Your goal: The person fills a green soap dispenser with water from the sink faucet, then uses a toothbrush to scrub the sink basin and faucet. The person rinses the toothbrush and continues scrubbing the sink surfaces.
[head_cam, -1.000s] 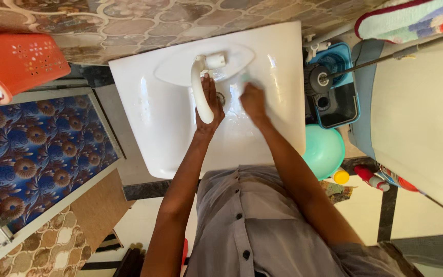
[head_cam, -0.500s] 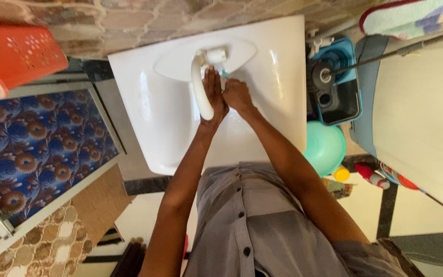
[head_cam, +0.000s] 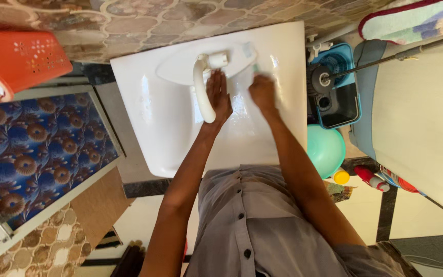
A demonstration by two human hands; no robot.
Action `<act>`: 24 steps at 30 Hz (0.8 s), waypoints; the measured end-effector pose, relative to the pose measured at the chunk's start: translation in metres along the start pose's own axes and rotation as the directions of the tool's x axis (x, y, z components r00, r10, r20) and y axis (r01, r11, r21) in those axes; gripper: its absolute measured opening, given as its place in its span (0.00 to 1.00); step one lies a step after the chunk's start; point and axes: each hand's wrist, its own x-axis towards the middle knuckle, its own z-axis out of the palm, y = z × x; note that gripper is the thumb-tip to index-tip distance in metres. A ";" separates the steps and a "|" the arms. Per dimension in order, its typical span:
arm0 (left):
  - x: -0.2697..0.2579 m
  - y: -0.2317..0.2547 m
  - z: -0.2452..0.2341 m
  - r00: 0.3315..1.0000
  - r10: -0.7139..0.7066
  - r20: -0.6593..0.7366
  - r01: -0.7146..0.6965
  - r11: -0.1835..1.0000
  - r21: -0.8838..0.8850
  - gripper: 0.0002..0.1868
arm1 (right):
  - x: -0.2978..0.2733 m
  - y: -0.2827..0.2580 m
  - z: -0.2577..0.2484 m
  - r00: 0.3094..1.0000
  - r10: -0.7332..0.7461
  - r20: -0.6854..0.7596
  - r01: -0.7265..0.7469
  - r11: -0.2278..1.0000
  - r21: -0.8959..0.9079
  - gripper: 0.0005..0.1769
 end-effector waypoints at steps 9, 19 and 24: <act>0.015 0.015 0.019 0.999 0.019 0.044 -0.020 1.000 0.010 0.41 | 0.003 0.013 -0.015 0.997 0.066 -0.042 -0.064 0.997 0.043 0.18; 0.015 0.005 0.016 0.998 0.063 0.027 -0.063 0.998 -0.027 0.42 | -0.030 -0.012 0.013 0.978 0.198 -0.070 -0.186 0.971 0.150 0.27; 0.017 0.014 0.006 0.998 0.037 0.045 -0.035 0.998 -0.052 0.43 | -0.019 -0.024 -0.014 0.989 0.130 -0.069 -0.127 0.991 0.048 0.25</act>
